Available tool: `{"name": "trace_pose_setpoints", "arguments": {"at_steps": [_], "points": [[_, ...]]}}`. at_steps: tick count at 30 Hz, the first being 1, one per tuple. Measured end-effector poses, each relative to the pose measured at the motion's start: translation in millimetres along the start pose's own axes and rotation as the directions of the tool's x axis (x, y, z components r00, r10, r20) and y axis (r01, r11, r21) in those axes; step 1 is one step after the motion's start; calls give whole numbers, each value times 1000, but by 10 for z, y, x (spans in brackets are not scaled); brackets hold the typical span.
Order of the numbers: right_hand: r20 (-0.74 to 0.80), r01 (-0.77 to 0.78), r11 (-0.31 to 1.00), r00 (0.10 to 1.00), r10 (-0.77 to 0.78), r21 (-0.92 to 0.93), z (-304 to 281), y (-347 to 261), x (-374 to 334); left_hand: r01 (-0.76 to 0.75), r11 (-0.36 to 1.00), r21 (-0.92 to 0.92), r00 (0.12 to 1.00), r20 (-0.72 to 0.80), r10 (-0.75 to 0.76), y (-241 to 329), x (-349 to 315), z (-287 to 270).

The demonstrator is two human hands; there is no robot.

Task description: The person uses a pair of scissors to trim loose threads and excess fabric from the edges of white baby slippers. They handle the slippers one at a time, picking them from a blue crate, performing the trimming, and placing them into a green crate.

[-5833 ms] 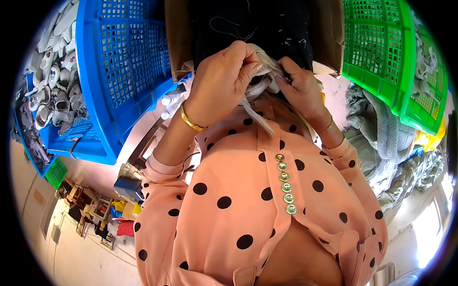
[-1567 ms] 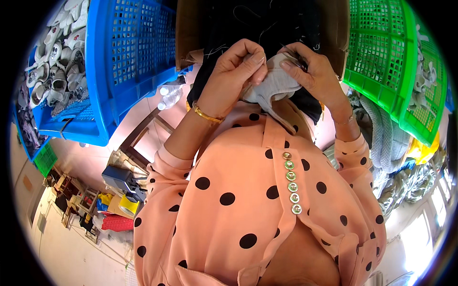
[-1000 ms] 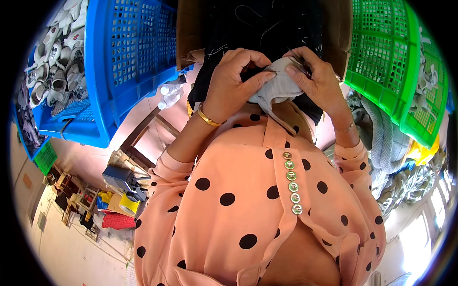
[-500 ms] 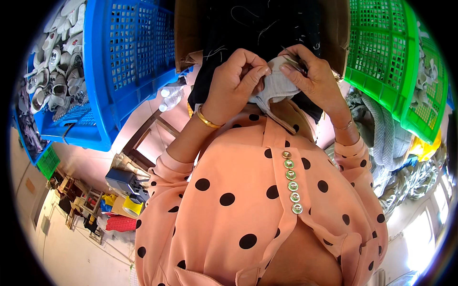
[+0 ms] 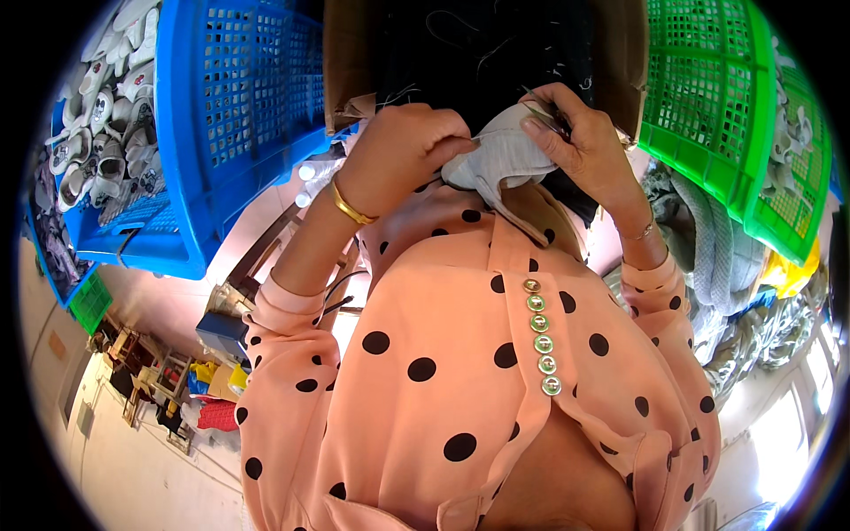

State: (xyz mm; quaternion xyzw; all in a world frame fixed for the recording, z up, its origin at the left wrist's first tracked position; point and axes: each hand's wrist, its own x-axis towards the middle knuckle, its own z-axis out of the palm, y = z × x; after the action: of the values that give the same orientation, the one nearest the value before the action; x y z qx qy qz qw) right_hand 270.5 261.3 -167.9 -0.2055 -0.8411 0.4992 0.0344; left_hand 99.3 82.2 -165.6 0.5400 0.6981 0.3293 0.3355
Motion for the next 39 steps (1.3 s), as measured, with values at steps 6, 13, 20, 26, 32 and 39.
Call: {"name": "trace_pose_setpoints", "arguments": {"at_steps": [6,13,20,26,32,39], "points": [[-4,-5,1000,1000,5,28,1,8,-25,72,632,-771,971,-90,-221,-29,11,13],[21,-6,999,1000,5,32,-15,43,-27,229,542,-809,958,88,-273,177,100,83],[0,-10,1000,1000,10,-19,14,33,-105,159,953,-259,987,63,-148,225,223,107],[-157,-35,990,988,14,-135,63,228,-308,206,394,-895,944,76,-321,257,376,557],[-25,8,898,999,-21,-439,-341,140,-277,164,365,-916,933,24,-360,275,461,733],[251,149,717,967,38,-681,-555,-210,-72,156,399,-903,939,9,-344,314,474,739]]}}
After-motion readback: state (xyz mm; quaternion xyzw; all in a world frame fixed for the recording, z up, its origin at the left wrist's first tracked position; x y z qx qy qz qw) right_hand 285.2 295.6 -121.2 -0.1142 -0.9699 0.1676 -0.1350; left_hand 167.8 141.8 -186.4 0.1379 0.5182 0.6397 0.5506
